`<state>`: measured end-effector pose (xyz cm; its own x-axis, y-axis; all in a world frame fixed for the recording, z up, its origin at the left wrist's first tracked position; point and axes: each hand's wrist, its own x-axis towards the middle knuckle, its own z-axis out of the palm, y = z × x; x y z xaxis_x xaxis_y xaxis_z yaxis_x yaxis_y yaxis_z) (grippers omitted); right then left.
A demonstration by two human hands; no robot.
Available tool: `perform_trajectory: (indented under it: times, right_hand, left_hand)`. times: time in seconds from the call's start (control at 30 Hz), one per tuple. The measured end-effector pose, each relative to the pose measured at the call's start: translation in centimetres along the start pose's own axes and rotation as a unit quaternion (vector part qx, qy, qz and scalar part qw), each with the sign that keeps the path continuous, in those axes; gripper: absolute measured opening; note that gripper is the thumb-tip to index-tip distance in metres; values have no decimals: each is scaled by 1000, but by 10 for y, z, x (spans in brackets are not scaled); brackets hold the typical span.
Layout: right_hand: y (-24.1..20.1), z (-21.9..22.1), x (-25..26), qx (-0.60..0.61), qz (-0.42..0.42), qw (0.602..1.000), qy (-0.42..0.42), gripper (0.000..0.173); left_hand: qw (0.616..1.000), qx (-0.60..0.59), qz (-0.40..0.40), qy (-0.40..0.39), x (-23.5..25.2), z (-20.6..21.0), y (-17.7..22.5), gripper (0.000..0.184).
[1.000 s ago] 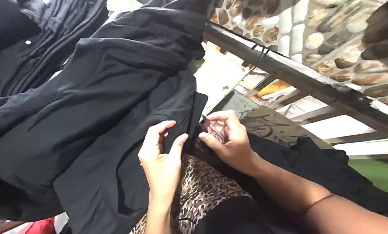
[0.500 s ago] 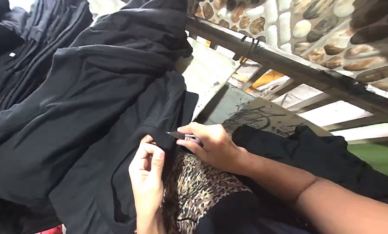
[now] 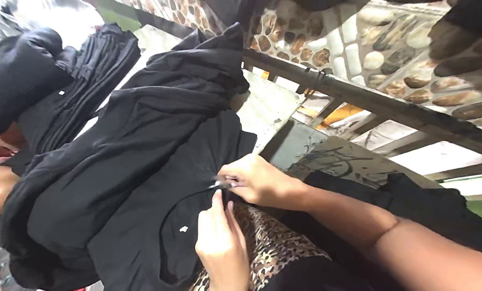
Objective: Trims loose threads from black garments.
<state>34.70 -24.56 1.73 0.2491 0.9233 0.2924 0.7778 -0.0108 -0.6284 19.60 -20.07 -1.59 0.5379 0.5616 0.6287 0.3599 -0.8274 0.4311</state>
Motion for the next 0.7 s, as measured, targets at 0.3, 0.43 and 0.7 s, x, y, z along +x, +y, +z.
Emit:
perform_trajectory:
  times: [0.3,0.43,0.7]
  right_hand:
    - [2,31,-13,540,240,802,87,25]
    - [12,24,-32,-14,-5,991,136,36]
    - [6,24,-25,-144,-51,977,148,39]
  left_hand:
    - [912,-383,-147,-14,2,-16,-24,18]
    - [889,-423,-167,45,2,-17,-25,18]
    - [919,-373,-115,57,-8,-21,-22,25]
